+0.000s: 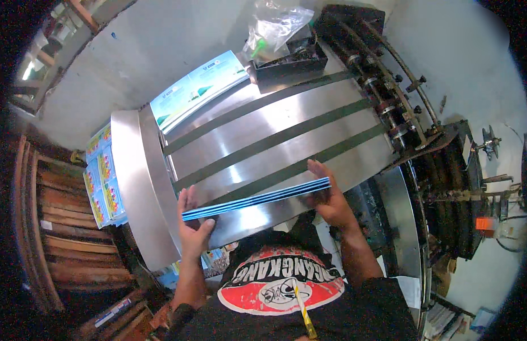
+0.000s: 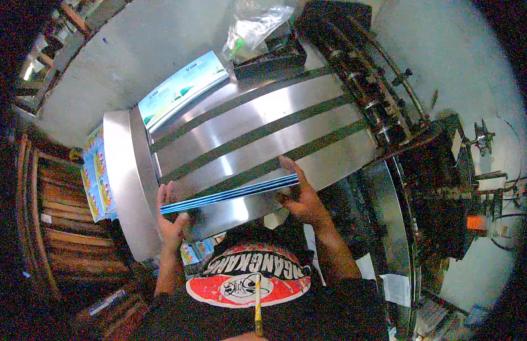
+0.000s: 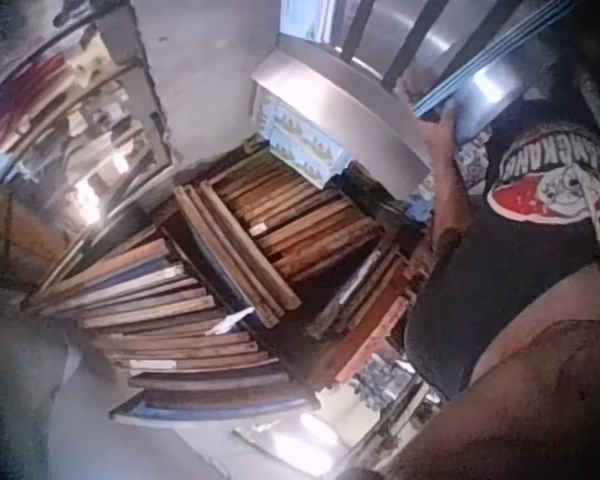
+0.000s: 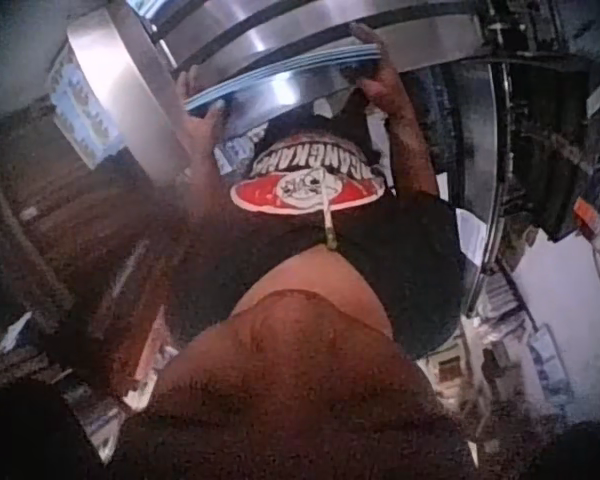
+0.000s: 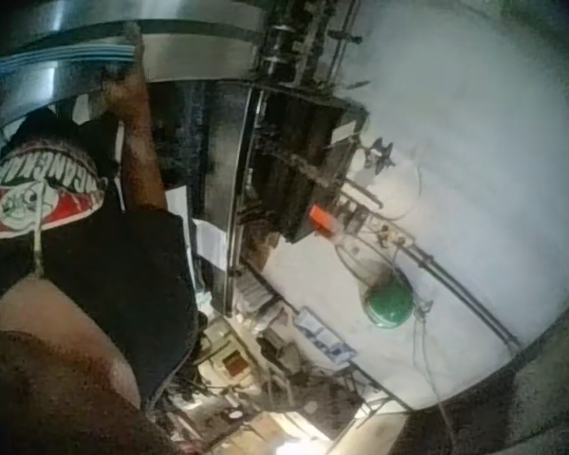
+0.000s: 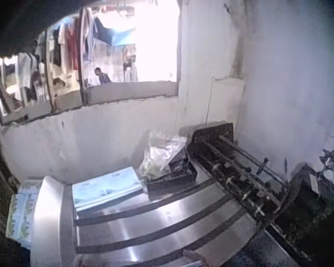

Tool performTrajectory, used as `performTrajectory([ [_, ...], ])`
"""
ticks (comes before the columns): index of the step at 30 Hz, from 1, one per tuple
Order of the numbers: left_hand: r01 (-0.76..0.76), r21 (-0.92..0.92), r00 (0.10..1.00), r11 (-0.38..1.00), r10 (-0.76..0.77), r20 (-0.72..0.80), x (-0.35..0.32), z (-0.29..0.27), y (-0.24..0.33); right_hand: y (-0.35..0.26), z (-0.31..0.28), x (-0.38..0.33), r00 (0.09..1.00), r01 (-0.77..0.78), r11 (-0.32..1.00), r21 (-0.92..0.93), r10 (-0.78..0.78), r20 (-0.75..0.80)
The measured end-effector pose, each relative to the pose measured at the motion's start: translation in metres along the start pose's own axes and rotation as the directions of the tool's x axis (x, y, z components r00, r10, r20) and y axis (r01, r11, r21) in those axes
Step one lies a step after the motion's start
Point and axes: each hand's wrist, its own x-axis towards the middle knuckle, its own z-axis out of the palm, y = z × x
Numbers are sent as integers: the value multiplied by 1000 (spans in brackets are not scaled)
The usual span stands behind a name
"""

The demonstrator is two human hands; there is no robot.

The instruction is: The person aligns stacks of printed booklet covers and pages, inserts inner pages into the folded covers, and feeds them into a binding machine.

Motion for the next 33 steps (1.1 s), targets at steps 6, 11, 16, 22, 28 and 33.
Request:
performTrajectory([
  [6,14,39,998,999,-12,-62,-5,1,10,12,-3,8,998,27,998,-59,-24,55],
  [11,-10,83,999,996,15,-50,-6,-1,0,15,-10,3,998,46,991,-126,-39,57],
  [16,-18,82,999,996,22,-46,-13,1,2,2,-4,3,999,-9,995,-103,15,52],
  [22,-13,-22,999,1000,13,-36,-7,3,-7,1,-6,6,998,-32,997,-72,35,51],
  [28,52,-6,996,999,-53,-74,-2,8,9,11,-11,10,995,-4,997,-74,11,96],
  [33,31,10,997,999,-31,-64,0,3,-1,6,-8,12,996,35,997,-64,-29,85],
])
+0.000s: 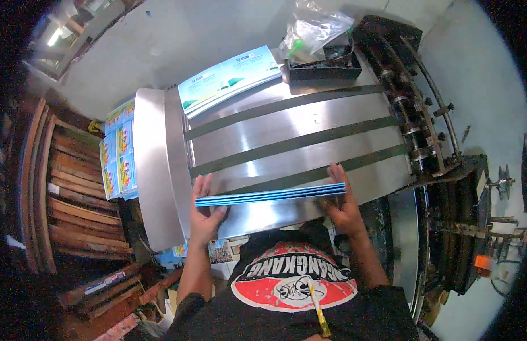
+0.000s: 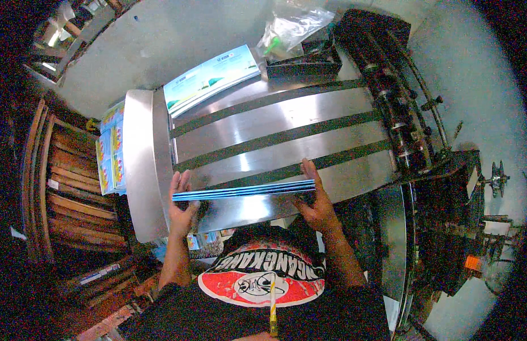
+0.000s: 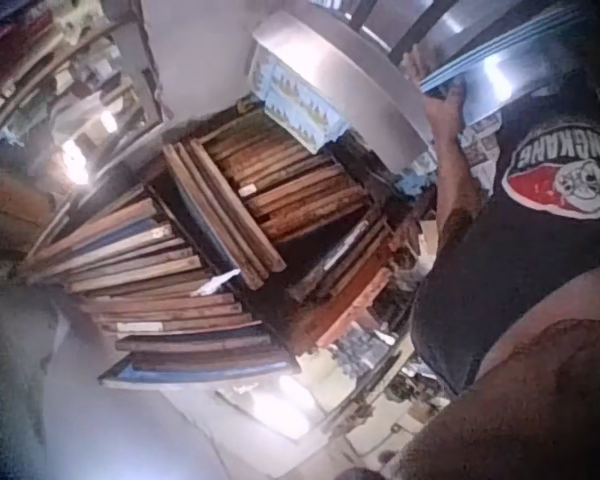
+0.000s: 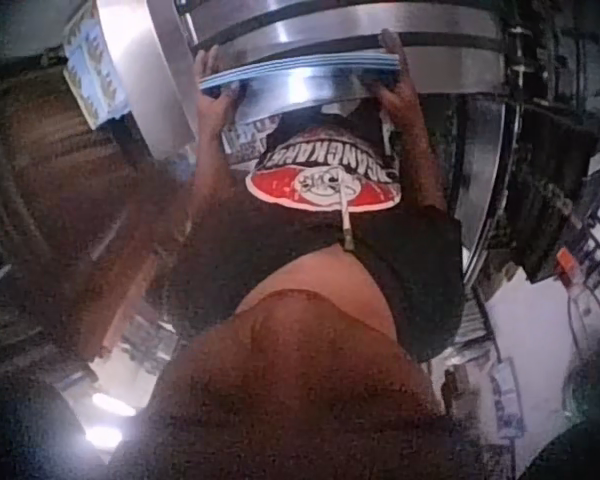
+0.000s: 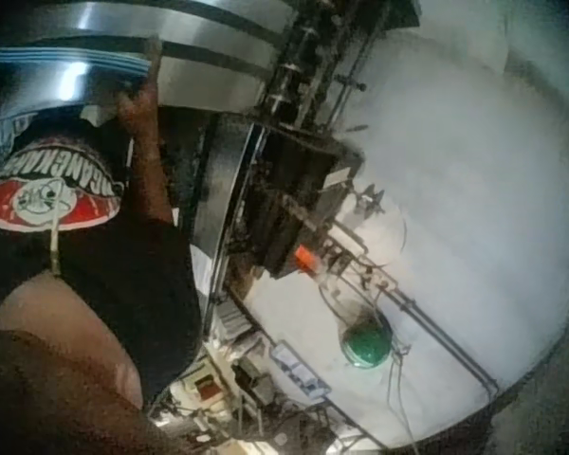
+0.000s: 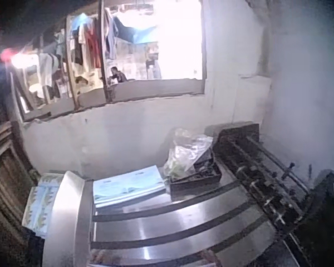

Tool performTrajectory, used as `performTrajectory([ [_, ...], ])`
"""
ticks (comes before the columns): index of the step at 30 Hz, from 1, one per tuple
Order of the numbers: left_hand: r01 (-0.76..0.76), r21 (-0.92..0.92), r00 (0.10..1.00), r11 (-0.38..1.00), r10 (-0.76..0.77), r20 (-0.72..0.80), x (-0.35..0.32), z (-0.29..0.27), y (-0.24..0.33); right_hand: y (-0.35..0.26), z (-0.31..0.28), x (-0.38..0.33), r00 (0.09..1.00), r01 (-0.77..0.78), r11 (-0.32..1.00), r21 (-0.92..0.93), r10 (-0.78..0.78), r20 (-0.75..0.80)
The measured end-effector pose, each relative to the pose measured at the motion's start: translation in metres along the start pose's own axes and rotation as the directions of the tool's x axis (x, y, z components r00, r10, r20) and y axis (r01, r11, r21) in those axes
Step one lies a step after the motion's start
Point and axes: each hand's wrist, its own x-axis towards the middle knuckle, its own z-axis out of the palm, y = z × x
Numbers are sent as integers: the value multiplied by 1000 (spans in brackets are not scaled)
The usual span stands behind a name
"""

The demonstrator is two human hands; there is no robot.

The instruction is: The person aligns stacks of printed booklet covers and pages, inserts inner pages into the folded covers, and feeds them into a binding machine.

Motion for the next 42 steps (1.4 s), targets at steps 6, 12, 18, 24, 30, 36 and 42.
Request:
performTrajectory([
  [6,-132,57,991,990,132,15,5,-5,-7,-1,-1,2,962,-193,978,-82,172,-213],
  [12,117,149,978,982,-88,-189,2,-7,4,-2,1,19,943,-208,978,17,205,-263],
  [18,343,330,917,879,-238,-319,-2,-7,7,18,2,35,941,-48,979,-198,-22,-339],
  [24,371,271,885,888,-250,-393,-6,-18,1,-12,6,94,975,-84,926,-368,0,-221],
  [30,396,239,874,886,-285,-393,-2,-20,-8,-51,17,208,955,50,919,-391,-158,-249],
  [36,419,164,870,893,-343,-354,-5,-25,-12,-217,76,271,876,161,489,-857,-471,-104],
  [42,328,191,904,925,-248,-349,-5,-30,-14,-193,227,363,805,370,-178,-912,-428,410],
])
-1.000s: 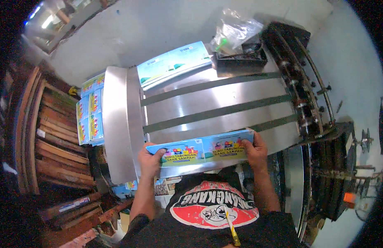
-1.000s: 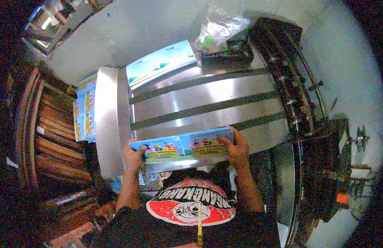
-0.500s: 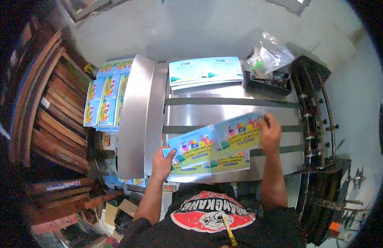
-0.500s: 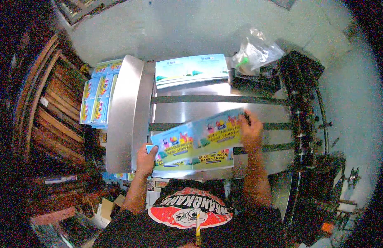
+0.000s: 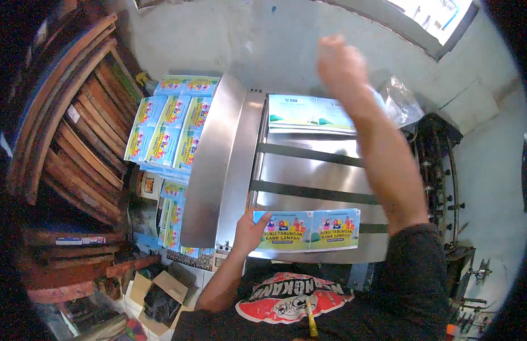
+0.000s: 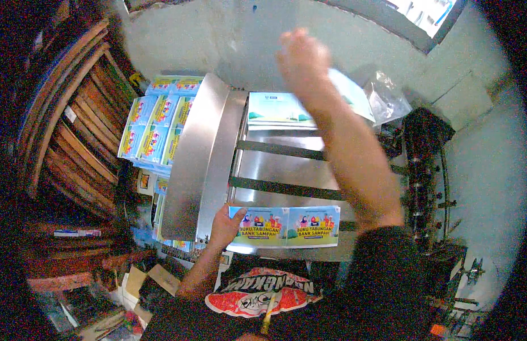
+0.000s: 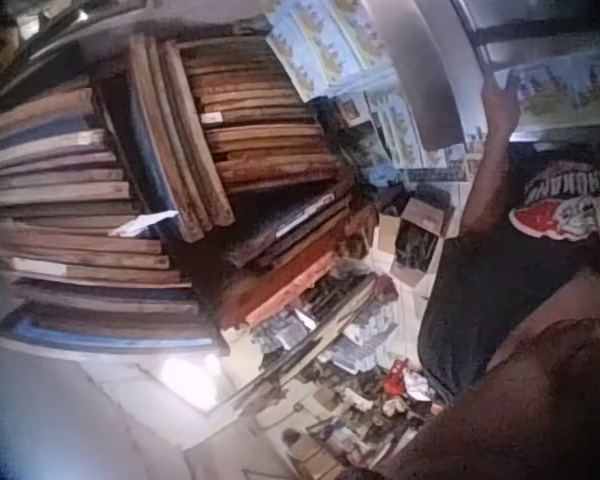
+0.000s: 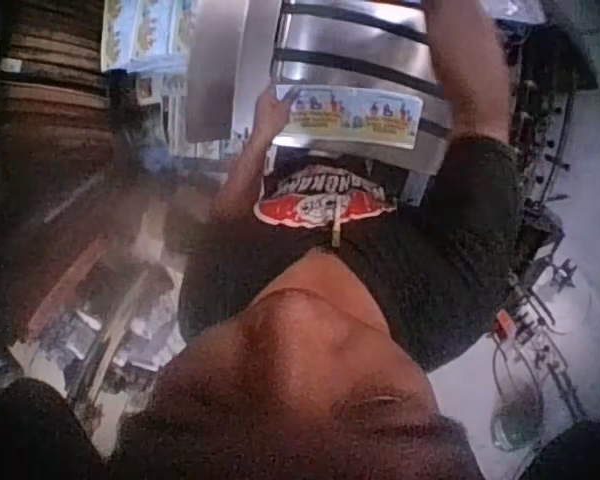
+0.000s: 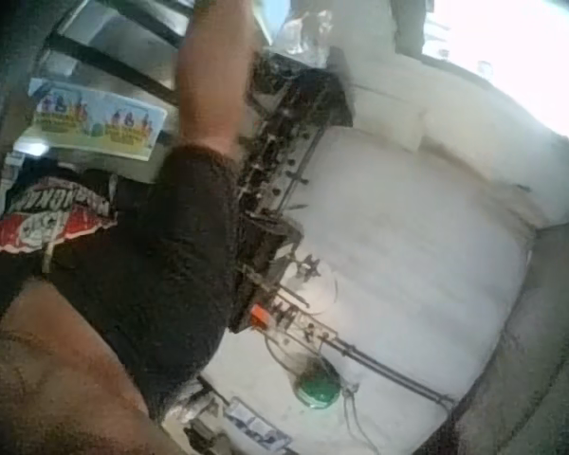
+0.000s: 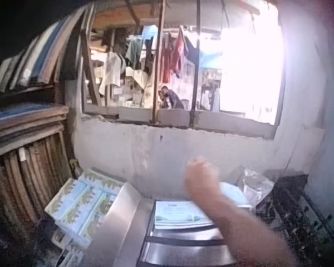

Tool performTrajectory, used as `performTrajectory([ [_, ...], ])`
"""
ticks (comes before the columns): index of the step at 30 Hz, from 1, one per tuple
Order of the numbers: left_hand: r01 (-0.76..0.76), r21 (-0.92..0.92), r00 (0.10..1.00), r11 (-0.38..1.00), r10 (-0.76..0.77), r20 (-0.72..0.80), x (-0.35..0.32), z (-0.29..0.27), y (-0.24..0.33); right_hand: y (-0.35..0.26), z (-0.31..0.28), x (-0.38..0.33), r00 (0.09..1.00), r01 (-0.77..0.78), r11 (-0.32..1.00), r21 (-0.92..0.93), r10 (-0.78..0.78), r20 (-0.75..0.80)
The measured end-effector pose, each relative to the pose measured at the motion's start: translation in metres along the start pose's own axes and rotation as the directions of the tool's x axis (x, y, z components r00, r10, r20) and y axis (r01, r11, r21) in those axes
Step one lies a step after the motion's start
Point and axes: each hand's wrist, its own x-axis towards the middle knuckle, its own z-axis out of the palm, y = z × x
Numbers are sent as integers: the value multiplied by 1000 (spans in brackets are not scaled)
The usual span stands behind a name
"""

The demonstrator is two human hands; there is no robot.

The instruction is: The person aligns stacks of printed booklet covers and pages, inserts inner pages into the folded covers, and feeds them into a binding machine.

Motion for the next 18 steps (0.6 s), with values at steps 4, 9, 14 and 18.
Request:
performTrajectory([
  [4,1,123,999,992,-7,48,8,0,1,-52,128,1,868,-367,864,344,185,460],
  [9,-34,72,999,997,32,31,-4,-4,-7,-58,187,-78,821,-451,873,183,326,468],
  [14,-30,173,999,984,25,34,0,-2,-10,-38,201,-89,881,-405,870,281,288,376],
  [18,90,-4,982,996,-88,167,4,-8,2,-19,167,-115,940,-339,769,541,260,220],
])
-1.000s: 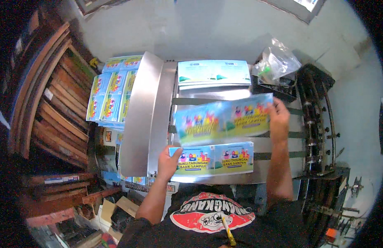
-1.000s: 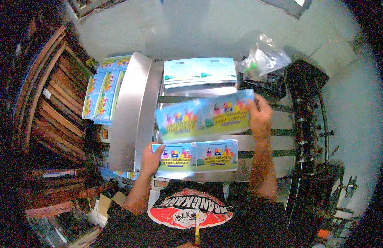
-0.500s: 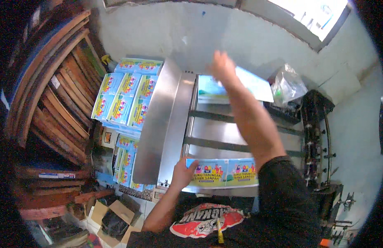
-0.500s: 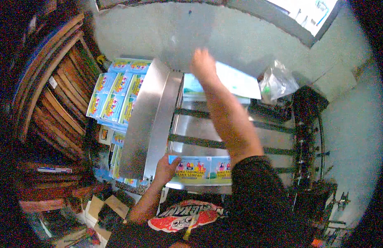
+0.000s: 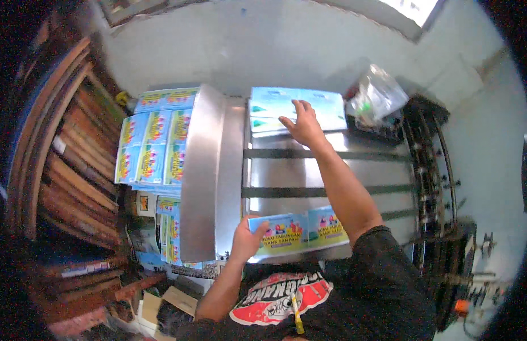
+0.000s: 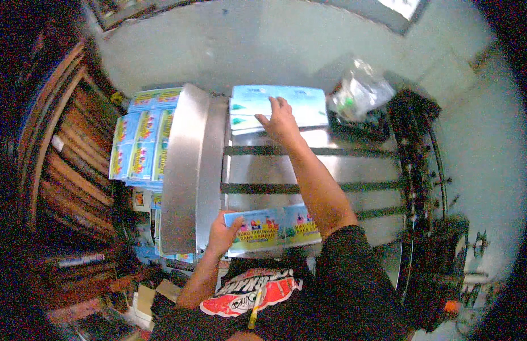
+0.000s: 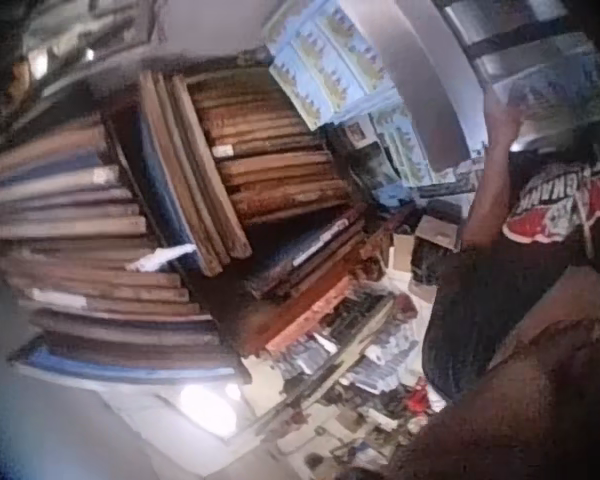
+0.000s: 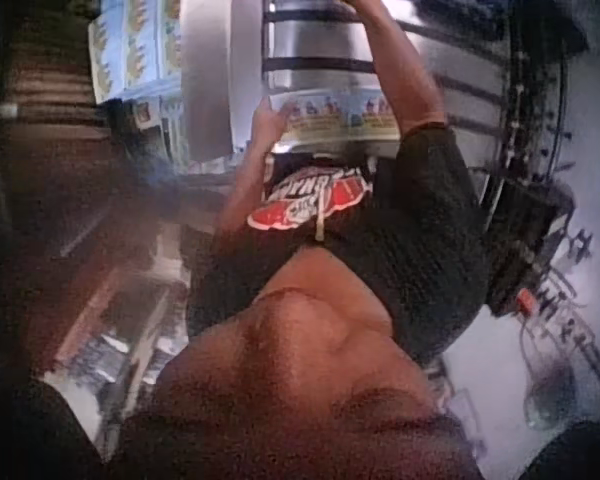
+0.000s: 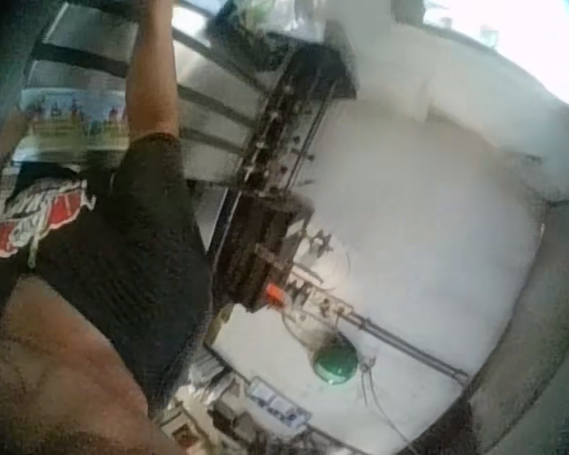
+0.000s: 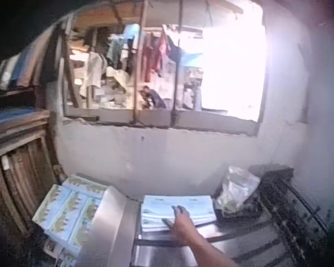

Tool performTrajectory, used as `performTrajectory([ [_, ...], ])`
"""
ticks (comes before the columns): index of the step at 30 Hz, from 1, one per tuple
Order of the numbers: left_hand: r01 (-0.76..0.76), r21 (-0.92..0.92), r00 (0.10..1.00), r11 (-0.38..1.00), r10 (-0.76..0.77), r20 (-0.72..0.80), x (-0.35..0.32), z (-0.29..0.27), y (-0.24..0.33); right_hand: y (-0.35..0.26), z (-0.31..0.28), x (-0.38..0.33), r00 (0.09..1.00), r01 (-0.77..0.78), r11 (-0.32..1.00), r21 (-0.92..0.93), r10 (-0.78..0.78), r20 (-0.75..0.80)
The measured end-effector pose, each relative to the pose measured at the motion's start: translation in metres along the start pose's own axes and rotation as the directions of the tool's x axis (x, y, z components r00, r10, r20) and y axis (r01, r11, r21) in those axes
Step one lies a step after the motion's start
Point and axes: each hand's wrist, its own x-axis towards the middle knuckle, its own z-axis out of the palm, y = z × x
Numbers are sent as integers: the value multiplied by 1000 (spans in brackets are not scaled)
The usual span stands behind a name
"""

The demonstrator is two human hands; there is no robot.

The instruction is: The person aligns stacks of printed booklet covers and pages, inserts inner pages into the folded covers, and feeds them into a binding machine.

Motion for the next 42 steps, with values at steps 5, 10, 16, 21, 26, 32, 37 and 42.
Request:
performTrajectory([
  [5,-62,-155,995,986,73,67,-8,4,25,-8,-126,-138,991,55,949,310,-15,-129],
  [10,-698,-98,698,710,704,134,-21,49,63,-9,-175,-308,728,-498,490,716,684,38],
  [16,-929,-363,-179,77,764,620,-80,124,83,-50,-221,-387,650,-484,432,761,760,-18],
  [21,-832,-553,-505,57,335,795,-136,195,71,-47,-241,-483,424,-577,427,696,885,-191],
  [26,-962,-273,-241,-6,487,839,-168,252,53,-69,-285,-613,447,-763,467,446,881,-158],
  [32,-900,-191,-163,392,104,981,-227,320,43,-129,-296,-757,508,-827,436,354,851,137],
  [37,-559,188,-133,807,-311,941,-310,341,-40,-173,-281,-881,343,-852,359,381,933,-111],
  [42,-189,197,-116,962,-221,968,-338,359,-75,-228,-312,-960,-128,-708,54,704,971,-203],
])
